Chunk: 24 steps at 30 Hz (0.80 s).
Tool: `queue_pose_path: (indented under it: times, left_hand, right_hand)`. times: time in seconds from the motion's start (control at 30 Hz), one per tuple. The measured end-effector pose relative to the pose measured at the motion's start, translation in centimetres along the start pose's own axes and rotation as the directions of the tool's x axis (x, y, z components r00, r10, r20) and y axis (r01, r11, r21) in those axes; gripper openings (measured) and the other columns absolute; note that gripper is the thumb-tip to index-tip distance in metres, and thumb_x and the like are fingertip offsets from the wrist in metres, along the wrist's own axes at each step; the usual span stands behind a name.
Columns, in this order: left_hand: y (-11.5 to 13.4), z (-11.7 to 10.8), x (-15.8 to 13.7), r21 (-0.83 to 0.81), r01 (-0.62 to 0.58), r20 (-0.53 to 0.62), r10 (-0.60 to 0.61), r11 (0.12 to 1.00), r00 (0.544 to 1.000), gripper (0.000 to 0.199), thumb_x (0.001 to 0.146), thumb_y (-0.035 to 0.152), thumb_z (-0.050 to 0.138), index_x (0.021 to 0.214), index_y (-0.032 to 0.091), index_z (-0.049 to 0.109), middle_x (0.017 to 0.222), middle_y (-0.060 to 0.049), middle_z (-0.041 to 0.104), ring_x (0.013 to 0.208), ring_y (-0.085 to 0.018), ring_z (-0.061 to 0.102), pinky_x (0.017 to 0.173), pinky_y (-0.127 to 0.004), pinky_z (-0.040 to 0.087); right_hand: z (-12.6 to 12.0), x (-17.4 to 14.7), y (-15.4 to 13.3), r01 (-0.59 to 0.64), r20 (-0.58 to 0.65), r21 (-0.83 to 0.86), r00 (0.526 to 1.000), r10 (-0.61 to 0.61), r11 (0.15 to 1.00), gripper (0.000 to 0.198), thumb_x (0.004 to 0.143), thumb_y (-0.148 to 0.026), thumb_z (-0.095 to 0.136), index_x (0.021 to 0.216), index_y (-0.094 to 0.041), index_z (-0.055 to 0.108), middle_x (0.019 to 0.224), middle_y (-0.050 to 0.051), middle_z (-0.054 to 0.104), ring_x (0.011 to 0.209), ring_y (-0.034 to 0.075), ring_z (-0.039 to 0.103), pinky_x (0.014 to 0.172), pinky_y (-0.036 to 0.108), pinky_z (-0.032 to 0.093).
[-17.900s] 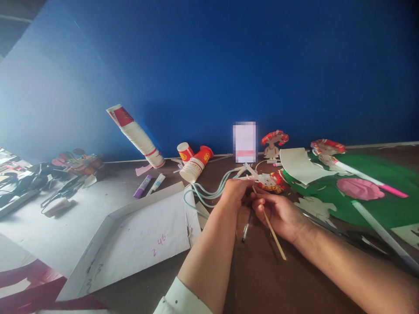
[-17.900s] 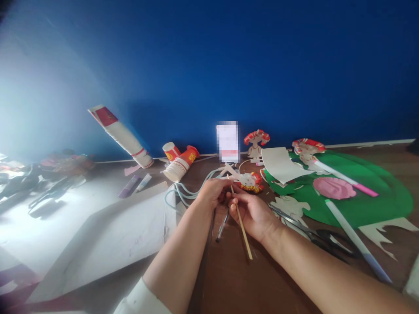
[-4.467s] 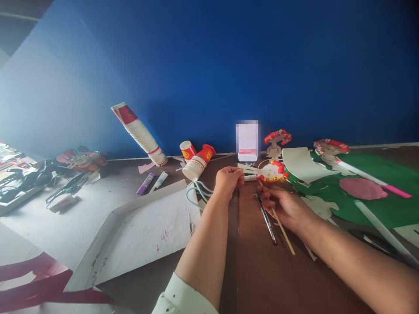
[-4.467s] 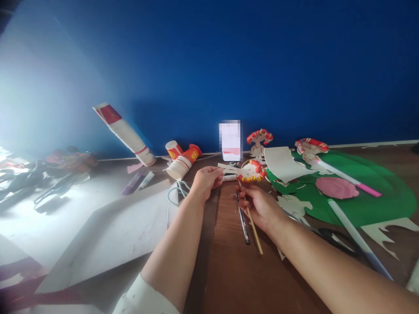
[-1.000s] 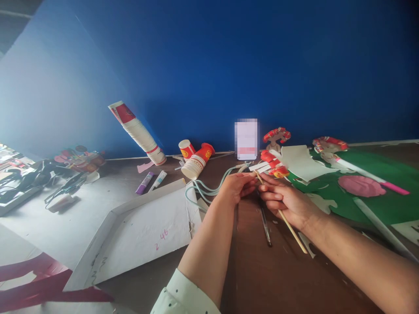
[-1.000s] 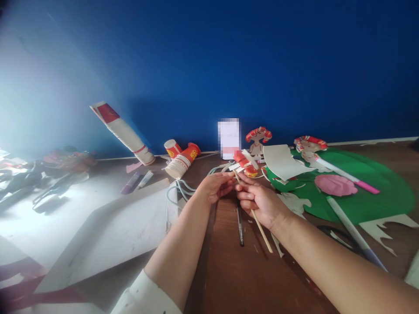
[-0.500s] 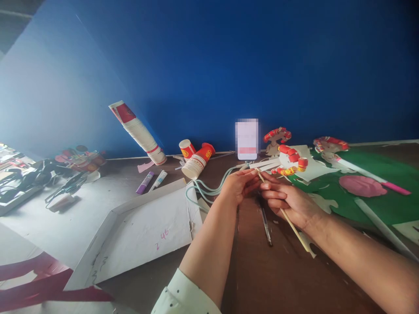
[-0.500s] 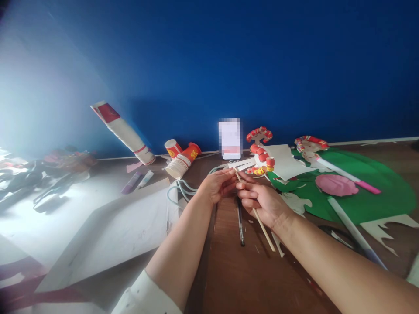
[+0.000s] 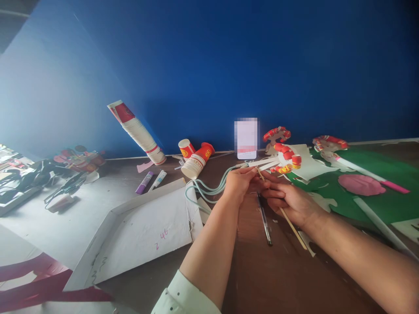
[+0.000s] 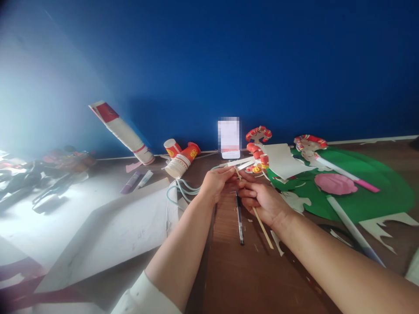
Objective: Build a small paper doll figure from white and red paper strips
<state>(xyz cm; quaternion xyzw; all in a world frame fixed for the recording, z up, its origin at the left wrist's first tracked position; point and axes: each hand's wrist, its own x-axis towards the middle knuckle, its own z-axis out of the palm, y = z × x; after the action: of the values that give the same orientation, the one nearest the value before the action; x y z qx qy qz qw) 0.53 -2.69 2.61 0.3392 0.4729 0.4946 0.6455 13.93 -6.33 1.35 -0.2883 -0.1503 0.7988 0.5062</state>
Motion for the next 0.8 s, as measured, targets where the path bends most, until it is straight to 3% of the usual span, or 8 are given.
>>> queue_pose_path:
  times: [0.13,0.37,0.63,0.8]
  left_hand:
    - [0.1,0.4,-0.2,-0.024,-0.007,-0.017,0.006,1.0,1.0,0.011,0.076,0.021,0.079,0.075,0.012,0.074,0.066,-0.001,0.064,0.059,-0.009,0.057,0.07,-0.024,0.053]
    - [0.2,0.6,-0.6,-0.249,0.12,0.027,-0.117,0.961,0.993,0.013,0.081,0.013,0.072,0.073,0.012,0.062,0.061,0.003,0.055,0.054,-0.006,0.052,0.063,-0.02,0.049]
    - [0.0,-0.3,0.0,-0.195,0.181,0.088,-0.167,0.964,0.982,0.008,0.085,0.013,0.069,0.079,0.012,0.065,0.062,0.002,0.056,0.056,-0.006,0.054,0.064,-0.02,0.05]
    - [0.3,-0.4,0.0,-0.168,0.177,0.025,-0.175,0.97,0.984,0.007,0.083,0.009,0.07,0.077,0.011,0.067,0.064,0.0,0.06,0.059,-0.007,0.057,0.069,-0.022,0.053]
  right_hand:
    - [-0.1,0.1,0.0,-0.035,0.001,0.048,0.999,0.035,0.998,0.03,0.083,0.0,0.054,0.102,-0.02,0.066,0.069,-0.003,0.054,0.039,0.001,0.034,0.028,0.005,0.024]
    - [0.3,-0.1,0.0,-0.007,0.0,0.024,1.0,0.007,1.0,0.028,0.082,0.0,0.057,0.101,-0.018,0.067,0.068,-0.003,0.053,0.038,0.0,0.034,0.029,0.006,0.023]
    - [0.4,-0.3,0.0,-0.02,-0.004,-0.039,1.0,0.02,0.999,0.028,0.082,-0.002,0.058,0.1,-0.021,0.068,0.068,-0.004,0.052,0.039,0.001,0.03,0.029,0.006,0.022]
    - [0.2,-0.2,0.1,0.001,-0.021,-0.117,1.0,-0.004,0.993,0.027,0.078,-0.004,0.064,0.099,-0.021,0.068,0.068,-0.004,0.052,0.04,0.001,0.029,0.03,0.006,0.02]
